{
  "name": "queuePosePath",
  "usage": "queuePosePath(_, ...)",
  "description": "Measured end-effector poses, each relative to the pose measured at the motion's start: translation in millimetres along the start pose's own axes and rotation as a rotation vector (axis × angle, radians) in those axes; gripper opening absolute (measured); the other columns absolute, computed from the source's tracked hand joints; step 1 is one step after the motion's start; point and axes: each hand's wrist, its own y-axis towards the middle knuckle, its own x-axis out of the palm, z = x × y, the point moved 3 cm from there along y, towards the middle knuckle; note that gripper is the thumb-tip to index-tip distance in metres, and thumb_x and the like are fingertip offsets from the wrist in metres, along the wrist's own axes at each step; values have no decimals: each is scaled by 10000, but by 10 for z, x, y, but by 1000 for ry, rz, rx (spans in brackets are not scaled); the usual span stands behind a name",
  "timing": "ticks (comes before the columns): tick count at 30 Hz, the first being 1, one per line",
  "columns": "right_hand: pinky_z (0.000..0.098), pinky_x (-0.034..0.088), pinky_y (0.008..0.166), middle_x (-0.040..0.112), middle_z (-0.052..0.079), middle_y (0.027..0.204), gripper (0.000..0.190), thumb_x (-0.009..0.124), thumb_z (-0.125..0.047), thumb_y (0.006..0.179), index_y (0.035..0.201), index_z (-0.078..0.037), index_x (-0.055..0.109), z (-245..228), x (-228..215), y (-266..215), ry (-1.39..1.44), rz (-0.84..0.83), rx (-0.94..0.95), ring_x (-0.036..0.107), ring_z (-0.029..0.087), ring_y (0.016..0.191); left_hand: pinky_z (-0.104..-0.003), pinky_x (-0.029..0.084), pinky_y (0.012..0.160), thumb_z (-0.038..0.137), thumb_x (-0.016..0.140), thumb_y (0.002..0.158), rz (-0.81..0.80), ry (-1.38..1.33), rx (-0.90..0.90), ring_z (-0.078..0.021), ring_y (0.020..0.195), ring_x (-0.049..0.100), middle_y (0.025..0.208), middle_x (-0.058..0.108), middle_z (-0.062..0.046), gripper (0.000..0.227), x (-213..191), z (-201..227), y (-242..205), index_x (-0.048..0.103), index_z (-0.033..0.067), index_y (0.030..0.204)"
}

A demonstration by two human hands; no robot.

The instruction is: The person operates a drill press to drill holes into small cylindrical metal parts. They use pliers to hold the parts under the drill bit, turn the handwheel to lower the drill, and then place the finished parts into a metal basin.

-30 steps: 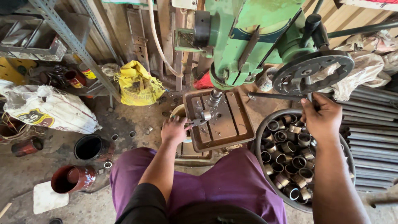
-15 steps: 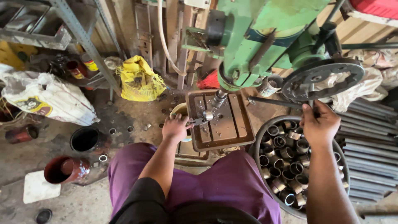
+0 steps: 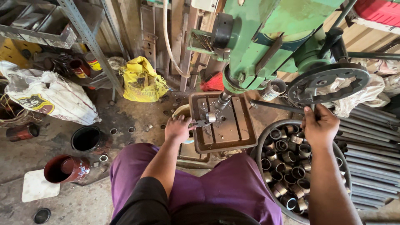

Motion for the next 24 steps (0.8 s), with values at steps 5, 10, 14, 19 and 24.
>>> queuePosePath(5, 250, 437, 511, 613, 38, 684, 174, 661, -93, 1079, 938, 8, 649, 185, -19, 100, 23, -108, 101, 561, 87, 549, -436, 515, 931, 556, 500, 999, -76, 22, -4, -254, 1095, 648, 1237, 619, -98, 466, -14, -34, -8, 576, 217, 1310)
queuePosePath(10, 279, 462, 591, 627, 69, 790, 358, 584, -320, 1156, 968, -16, 600, 438, 156, 277, 247, -177, 110, 574, 134, 659, -402, 536, 887, 559, 512, 998, -68, 0, -31, -234, 1089, 648, 1213, 638, -62, 424, 73, 0, 12, 606, 235, 1254)
queuePosePath(14, 335, 605, 972, 696, 126, 1343, 518, 402, -463, 1194, 1409, -37, 604, 438, 118, 875, 1116, 198, 370, 682, 230, 1206, -424, 545, 868, 558, 534, 994, -13, 17, 12, -255, 1106, 639, 1202, 638, -74, 441, 87, -51, 19, 606, 213, 1259)
queuePosePath(19, 476, 557, 1095, 588, 174, 1541, 826, 402, -674, 1010, 1550, -58, 507, 115, 189, 1957, 1300, -13, 180, 621, 427, 1302, -455, 550, 891, 585, 546, 958, -20, -27, -15, -273, 1159, 626, 1213, 636, -83, 462, 33, -44, 18, 608, 240, 1258)
queuePosePath(24, 462, 487, 1069, 550, 245, 1303, 961, 227, -771, 980, 1481, 15, 459, -50, 181, 2292, 1331, -298, 238, 595, 383, 1128, -460, 544, 890, 597, 547, 948, 9, 8, -6, -286, 1133, 641, 1232, 643, -76, 473, -4, -27, 16, 609, 241, 1254)
